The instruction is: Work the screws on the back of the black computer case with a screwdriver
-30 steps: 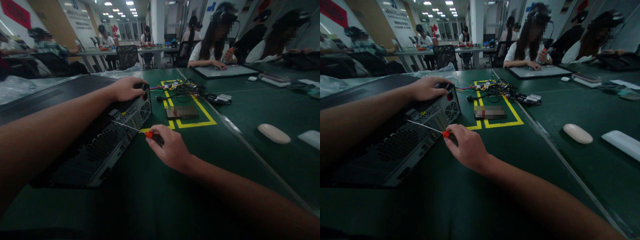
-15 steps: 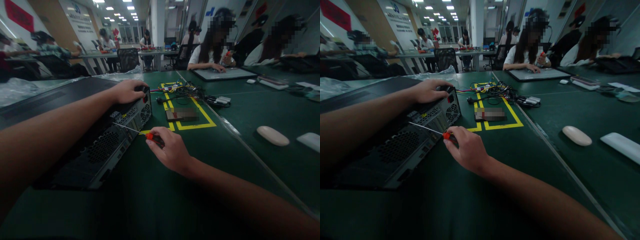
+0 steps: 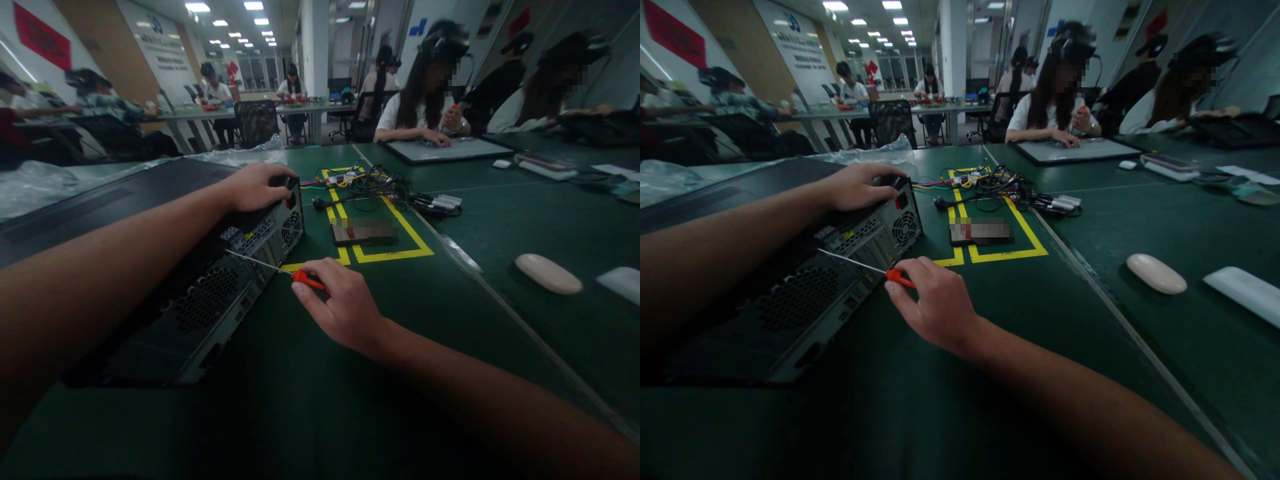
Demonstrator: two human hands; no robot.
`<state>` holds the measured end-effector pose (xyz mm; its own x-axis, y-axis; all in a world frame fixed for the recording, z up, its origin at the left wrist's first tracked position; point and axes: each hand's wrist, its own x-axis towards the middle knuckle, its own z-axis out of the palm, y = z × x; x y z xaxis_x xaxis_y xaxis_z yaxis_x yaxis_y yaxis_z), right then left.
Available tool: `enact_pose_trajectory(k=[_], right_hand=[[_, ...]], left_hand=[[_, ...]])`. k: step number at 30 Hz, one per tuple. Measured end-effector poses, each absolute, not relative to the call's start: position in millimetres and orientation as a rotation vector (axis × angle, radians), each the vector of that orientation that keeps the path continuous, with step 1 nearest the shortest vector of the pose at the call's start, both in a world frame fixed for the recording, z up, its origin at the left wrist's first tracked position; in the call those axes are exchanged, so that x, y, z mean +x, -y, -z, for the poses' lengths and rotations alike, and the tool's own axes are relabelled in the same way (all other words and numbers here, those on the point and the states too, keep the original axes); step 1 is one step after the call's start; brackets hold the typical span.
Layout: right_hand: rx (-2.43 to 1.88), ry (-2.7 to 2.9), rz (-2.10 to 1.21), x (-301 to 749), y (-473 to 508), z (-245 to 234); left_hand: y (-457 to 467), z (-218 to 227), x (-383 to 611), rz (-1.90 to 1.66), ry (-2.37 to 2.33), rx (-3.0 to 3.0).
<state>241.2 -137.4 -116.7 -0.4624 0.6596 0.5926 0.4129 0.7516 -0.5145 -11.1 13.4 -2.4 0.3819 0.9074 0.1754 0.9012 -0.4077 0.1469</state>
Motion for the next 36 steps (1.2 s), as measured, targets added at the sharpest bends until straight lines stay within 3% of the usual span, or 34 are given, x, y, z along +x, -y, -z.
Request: enact_pose_trajectory(k=[36], right_hand=[[-0.769,2.091,-0.441,240.9,134.8,124.0]], left_hand=[[-11.8,1.2,-8.7,-0.364,-1.678,2.572]])
